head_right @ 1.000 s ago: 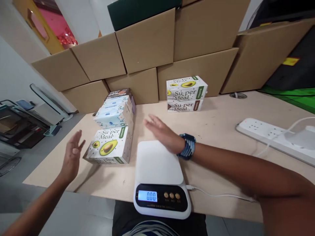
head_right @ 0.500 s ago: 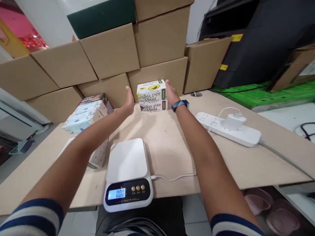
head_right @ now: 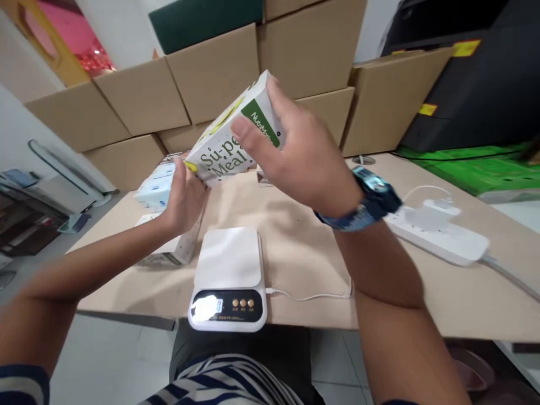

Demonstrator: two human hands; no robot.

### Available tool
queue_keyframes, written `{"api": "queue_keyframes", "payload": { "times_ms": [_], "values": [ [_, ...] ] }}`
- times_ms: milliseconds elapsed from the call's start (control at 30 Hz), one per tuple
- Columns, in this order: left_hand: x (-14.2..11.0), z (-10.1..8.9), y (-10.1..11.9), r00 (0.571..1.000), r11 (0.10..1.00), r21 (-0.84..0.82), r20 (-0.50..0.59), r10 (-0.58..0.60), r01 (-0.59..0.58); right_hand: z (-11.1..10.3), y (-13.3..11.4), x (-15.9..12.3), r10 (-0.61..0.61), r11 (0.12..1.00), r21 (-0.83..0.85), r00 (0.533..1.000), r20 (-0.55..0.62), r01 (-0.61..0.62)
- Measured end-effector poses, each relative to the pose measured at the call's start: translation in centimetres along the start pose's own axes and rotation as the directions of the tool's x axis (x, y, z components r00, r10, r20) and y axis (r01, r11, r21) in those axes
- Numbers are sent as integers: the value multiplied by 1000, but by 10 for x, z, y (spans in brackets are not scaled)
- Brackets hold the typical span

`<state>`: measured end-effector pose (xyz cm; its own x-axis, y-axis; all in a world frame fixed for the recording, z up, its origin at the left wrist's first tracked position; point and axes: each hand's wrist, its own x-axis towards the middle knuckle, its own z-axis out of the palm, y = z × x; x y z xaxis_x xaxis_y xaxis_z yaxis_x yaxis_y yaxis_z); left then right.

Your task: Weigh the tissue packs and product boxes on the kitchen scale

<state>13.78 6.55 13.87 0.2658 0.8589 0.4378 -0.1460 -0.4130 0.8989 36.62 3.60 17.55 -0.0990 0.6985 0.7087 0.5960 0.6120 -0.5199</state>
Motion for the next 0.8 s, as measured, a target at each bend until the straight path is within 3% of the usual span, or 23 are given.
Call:
{"api": "queue_keyframes", "payload": {
  "times_ms": [100,200,300,400,500,600,700,800],
  "values": [
    [-67,-9,40,998,997,59,-39,-56,59,-11,-10,-29,-199,979,-4,965,172,203],
    [-123,-16,55,968,977,7,-135,-211,213,-3,-3,-51,-344,935,42,870,354,353],
    [-164,-25,41,918,935,-90,-182,-353,342,21,7,-80,-390,921,189,795,465,342],
    [-189,-31,8,918,933,-152,-182,-352,327,47,19,-115,-347,932,283,790,506,228],
    [-203,-33,-21,943,941,-145,-86,-321,307,67,41,-145,-299,945,256,857,420,204],
    [-209,-35,-30,936,936,-6,21,-352,353,80,66,-163,-293,951,163,936,197,263],
    [-212,-35,-31,929,927,61,-21,-369,370,86,79,-173,-325,942,118,942,82,315],
    [-213,-37,-41,945,951,-43,-106,-310,307,90,83,-177,-344,904,293,937,62,312]
  ]
}}
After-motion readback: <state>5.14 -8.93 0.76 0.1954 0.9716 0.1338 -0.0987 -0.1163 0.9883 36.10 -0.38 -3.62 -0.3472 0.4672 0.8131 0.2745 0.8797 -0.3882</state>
